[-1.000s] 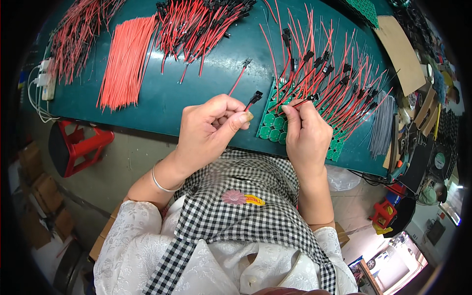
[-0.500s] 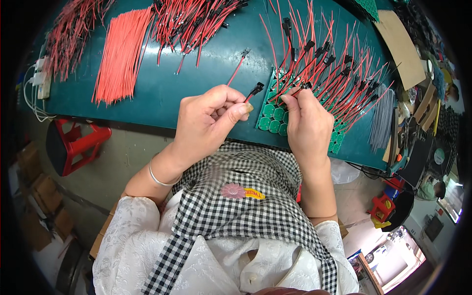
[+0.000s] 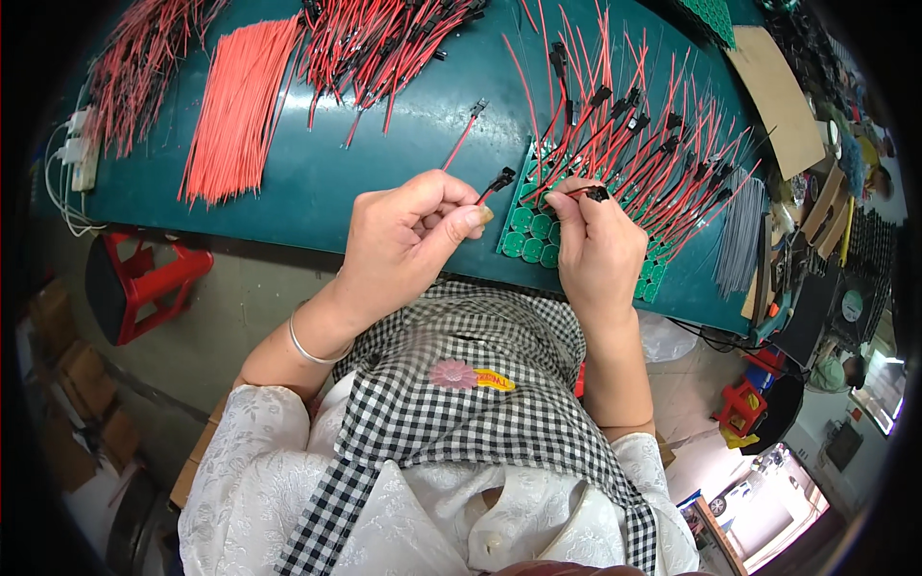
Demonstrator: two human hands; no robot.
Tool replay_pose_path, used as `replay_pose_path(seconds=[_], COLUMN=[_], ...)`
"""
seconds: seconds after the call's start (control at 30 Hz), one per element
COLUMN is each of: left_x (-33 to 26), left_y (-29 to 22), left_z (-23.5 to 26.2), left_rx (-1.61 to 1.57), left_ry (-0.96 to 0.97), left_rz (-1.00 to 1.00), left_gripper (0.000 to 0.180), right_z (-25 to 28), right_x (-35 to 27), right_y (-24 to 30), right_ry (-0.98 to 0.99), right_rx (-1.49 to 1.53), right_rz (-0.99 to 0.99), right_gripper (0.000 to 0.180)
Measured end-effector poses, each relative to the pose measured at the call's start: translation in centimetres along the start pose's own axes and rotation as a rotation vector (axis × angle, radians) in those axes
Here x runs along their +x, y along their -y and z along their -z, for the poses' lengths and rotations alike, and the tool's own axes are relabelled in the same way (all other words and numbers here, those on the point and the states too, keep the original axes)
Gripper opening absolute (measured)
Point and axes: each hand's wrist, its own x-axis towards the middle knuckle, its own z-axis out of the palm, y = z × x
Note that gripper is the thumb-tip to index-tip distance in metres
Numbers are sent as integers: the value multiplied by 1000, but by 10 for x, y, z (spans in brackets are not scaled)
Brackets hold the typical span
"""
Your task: Assembling electrical components by inserting wires with connectors into a PCB board.
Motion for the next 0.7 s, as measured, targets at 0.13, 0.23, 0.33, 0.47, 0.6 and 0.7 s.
replay_pose_path(seconds=[0.13, 0.23, 0.33, 0.47, 0.6, 0.7], left_x=[0, -1, 0, 0, -1, -1], left_y=[0, 2, 6, 7, 3, 2], left_z=[0, 1, -4, -5, -1, -1], left_rx=[-2, 12, -28, -29, -2, 1], left_ry=[-1, -1, -69, -79, -43, -24], left_rz=[-9, 2, -65, -75, -48, -42], left_gripper=[8, 8, 8, 8, 8, 8], right_z=[-1, -1, -1, 1, 2, -1], right_x=[0, -1, -2, -5, -3, -2], right_y=[1, 1, 0, 2, 4, 2], right_ry=[-14, -2, -27, -29, -38, -48], right_rx=[64, 81, 104, 74, 82, 106], right_rz=[-24, -35, -11, -40, -47, -47], right_gripper=[18, 16, 14, 12, 12, 12])
